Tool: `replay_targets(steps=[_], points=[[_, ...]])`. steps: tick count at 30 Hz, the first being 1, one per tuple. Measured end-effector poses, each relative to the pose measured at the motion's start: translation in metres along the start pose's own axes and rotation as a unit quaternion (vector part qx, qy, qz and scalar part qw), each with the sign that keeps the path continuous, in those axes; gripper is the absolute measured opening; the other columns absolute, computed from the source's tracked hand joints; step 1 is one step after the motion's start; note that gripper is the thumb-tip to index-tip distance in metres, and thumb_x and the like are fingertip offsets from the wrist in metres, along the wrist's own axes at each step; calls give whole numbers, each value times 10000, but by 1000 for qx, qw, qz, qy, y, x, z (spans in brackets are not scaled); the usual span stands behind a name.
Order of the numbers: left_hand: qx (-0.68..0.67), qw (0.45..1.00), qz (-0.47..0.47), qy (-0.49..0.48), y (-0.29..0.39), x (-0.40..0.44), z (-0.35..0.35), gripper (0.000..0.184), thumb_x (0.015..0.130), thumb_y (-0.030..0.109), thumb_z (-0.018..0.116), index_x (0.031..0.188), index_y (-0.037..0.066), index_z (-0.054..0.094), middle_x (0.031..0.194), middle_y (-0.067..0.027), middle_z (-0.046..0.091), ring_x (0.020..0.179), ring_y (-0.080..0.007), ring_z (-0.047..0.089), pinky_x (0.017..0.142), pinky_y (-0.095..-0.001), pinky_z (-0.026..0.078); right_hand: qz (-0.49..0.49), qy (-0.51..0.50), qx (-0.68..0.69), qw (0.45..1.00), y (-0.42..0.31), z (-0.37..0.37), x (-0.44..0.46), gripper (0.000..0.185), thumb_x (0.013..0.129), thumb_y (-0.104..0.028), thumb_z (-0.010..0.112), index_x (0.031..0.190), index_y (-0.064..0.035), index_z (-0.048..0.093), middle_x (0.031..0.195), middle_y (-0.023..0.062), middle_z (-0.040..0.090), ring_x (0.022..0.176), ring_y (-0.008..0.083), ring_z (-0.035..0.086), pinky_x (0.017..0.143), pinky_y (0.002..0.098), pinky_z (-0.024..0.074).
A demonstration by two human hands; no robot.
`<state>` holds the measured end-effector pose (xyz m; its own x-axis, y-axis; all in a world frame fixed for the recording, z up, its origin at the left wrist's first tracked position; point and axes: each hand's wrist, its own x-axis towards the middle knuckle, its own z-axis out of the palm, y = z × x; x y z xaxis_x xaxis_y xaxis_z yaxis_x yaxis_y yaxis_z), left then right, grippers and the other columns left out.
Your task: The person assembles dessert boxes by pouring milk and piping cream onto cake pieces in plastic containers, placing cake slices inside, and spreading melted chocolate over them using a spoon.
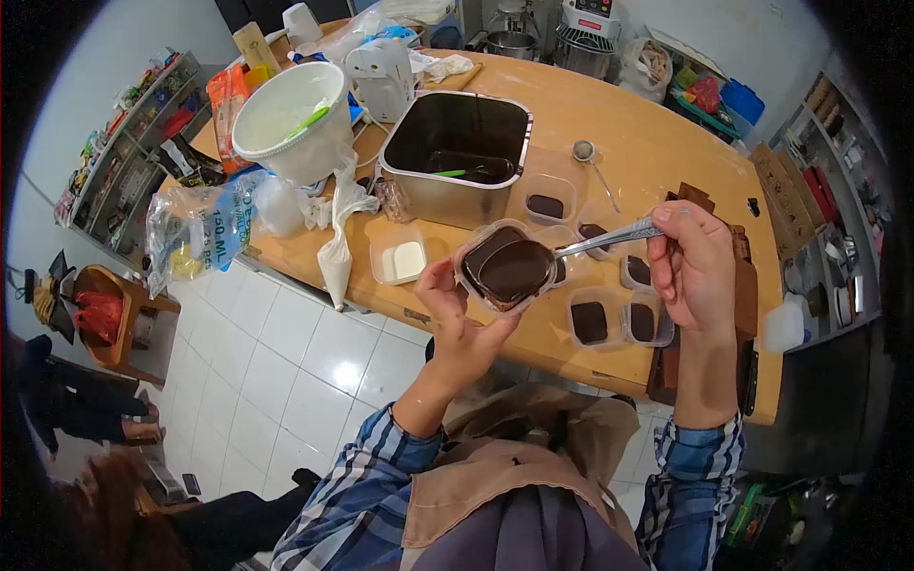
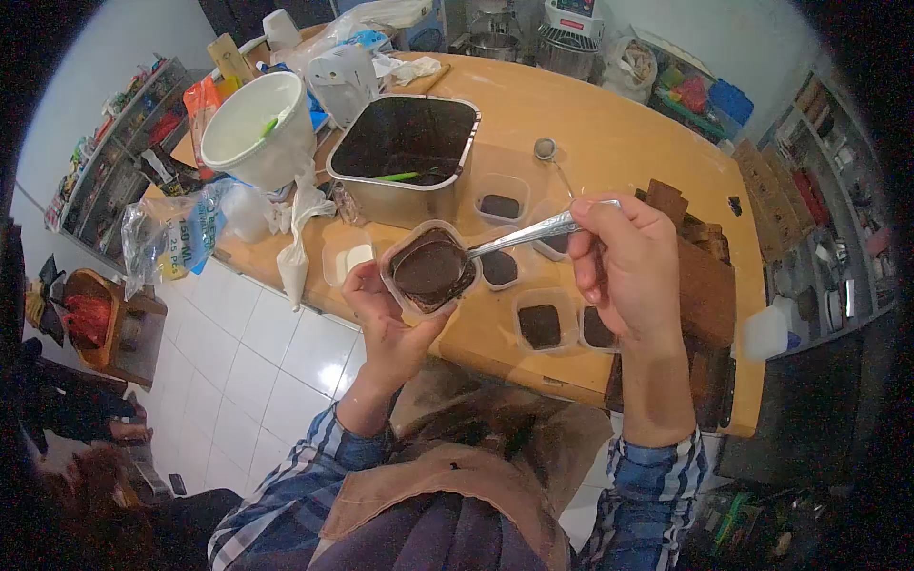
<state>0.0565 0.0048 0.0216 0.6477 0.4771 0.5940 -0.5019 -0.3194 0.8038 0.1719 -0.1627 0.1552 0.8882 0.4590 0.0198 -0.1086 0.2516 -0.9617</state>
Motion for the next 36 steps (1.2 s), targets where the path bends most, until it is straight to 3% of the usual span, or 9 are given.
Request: replay_targets(steps=[23, 29, 36], points=[[-24, 1000, 1, -8, 0, -6, -6, 778, 626, -50, 678, 1176, 70, 141, 1205, -165, 330, 1141, -255, 400, 976, -368, 342, 22, 10, 20, 999, 8, -6, -6, 120, 807, -115, 542, 777, -1, 560, 551, 42, 509, 342, 72, 407, 281, 197, 274], [-44, 999, -25, -2, 9, -5, -1, 771, 624, -44, 684, 1172, 74, 153, 1197, -169, 347, 1135, -252, 405, 960, -356, 347, 26, -13, 20, 999, 11, -2, -7, 130, 815, -100, 529, 791, 20, 575, 548, 42, 517, 342, 68, 415, 278, 187, 286], [-111, 987, -119, -13, 21, -6, 0, 751, 641, -38, 686, 1152, 60, 144, 1217, -193, 324, 1141, -246, 398, 966, -345, 342, 16, -8, 18, 1000, 8, 3, -12, 136, 818, -99, 528, 789, 24, 578, 547, 41, 519, 340, 68, 417, 279, 187, 295]])
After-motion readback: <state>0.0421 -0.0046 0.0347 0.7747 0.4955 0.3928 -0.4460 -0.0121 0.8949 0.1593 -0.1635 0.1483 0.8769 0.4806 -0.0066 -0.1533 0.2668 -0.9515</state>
